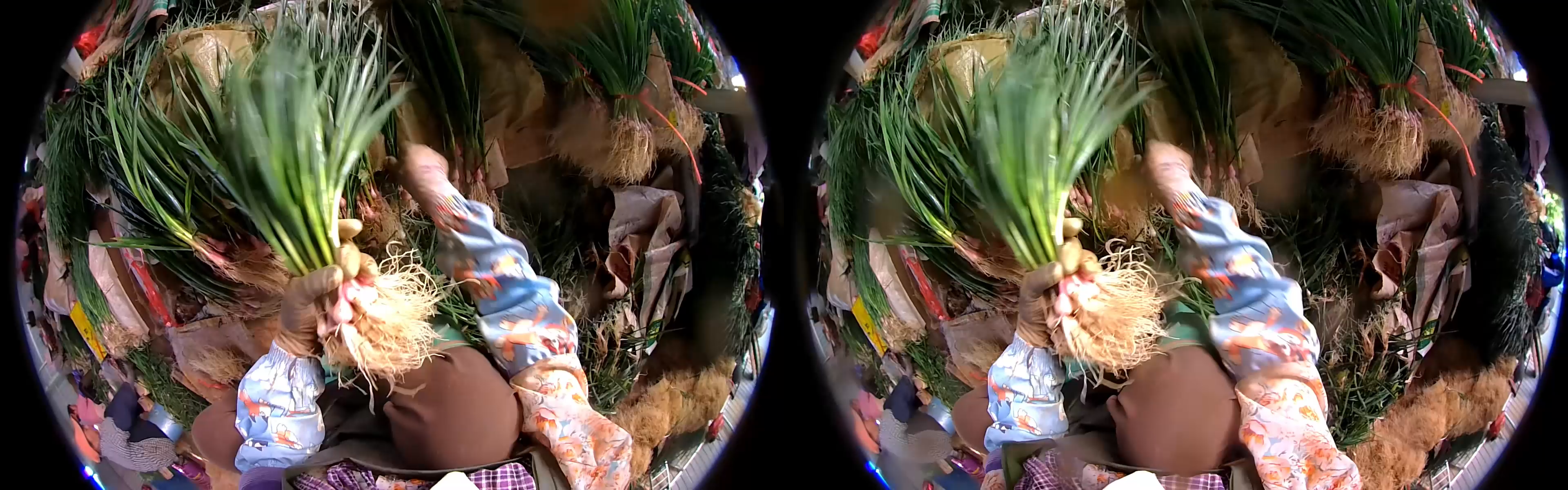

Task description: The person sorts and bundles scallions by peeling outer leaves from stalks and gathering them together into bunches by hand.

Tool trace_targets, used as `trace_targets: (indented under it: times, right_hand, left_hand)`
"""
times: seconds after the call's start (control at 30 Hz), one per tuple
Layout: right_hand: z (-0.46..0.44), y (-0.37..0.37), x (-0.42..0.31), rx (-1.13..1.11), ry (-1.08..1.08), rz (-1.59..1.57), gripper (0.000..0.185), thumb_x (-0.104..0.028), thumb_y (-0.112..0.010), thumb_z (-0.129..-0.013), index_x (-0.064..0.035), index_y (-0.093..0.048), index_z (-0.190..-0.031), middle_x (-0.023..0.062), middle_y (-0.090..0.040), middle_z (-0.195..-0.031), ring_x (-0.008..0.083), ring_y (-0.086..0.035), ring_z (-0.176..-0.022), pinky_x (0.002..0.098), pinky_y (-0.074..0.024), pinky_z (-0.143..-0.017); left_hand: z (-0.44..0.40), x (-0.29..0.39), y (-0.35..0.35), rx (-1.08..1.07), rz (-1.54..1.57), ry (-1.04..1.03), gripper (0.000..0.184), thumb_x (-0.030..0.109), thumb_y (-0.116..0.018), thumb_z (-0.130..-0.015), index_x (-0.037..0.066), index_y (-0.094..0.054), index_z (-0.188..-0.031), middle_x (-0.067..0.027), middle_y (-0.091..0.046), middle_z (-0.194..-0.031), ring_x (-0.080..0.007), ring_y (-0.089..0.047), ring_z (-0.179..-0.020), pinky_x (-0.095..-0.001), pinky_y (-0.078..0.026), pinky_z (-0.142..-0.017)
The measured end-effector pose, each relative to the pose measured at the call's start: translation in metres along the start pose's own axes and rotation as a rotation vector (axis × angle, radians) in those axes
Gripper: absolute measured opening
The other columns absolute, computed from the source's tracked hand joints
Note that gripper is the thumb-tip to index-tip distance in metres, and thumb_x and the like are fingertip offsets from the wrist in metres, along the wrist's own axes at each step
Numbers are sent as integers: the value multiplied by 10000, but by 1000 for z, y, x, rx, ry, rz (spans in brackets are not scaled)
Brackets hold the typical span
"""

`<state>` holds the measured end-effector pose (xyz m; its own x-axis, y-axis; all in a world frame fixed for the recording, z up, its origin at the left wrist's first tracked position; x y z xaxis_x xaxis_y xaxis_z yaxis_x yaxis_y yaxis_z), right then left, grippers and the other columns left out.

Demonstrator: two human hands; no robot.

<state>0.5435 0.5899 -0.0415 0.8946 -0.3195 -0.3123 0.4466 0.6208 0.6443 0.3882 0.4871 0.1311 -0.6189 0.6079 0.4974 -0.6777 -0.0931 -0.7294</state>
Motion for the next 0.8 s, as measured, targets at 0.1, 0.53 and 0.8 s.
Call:
trace_targets:
  times: [0.1,0.53,0.8]
  right_hand:
    - [-8,10,10,-10,76,-326,287,-300,-553,-835,-35,-623,-916,119,-639,-717,154,-621,-628,319,-484,-600]
    - [122,-10,-83,-364,329,-1172,158,-146,-622,-816,1,-566,-831,10,-566,-662,57,-487,-509,199,-385,-440]
    - [114,-7,-73,8,533,-918,175,-126,-608,-828,-4,-612,-954,23,-606,-747,70,-535,-658,198,-443,-585]
  left_hand:
    - [3,14,-8,28,41,-59,479,107,-692,-682,22,-445,-1084,-121,-553,-876,-202,-555,-781,-291,-519,-568]
    - [12,-33,57,331,-111,392,299,132,-585,-806,1,-501,-1061,-151,-610,-786,-171,-606,-557,-235,-475,-418]
    - [4,-30,49,149,12,277,286,88,-596,-780,-13,-503,-1032,-168,-586,-833,-180,-599,-649,-227,-490,-475]
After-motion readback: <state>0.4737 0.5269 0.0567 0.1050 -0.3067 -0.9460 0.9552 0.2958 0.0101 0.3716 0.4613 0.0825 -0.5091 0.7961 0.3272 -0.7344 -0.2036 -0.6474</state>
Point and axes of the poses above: each hand's wrist, its own z-axis away from the middle knuckle, its own y-axis out of the back of the hand, x = y × z, the point moved 8 cm from there along -z, towards the middle knuckle
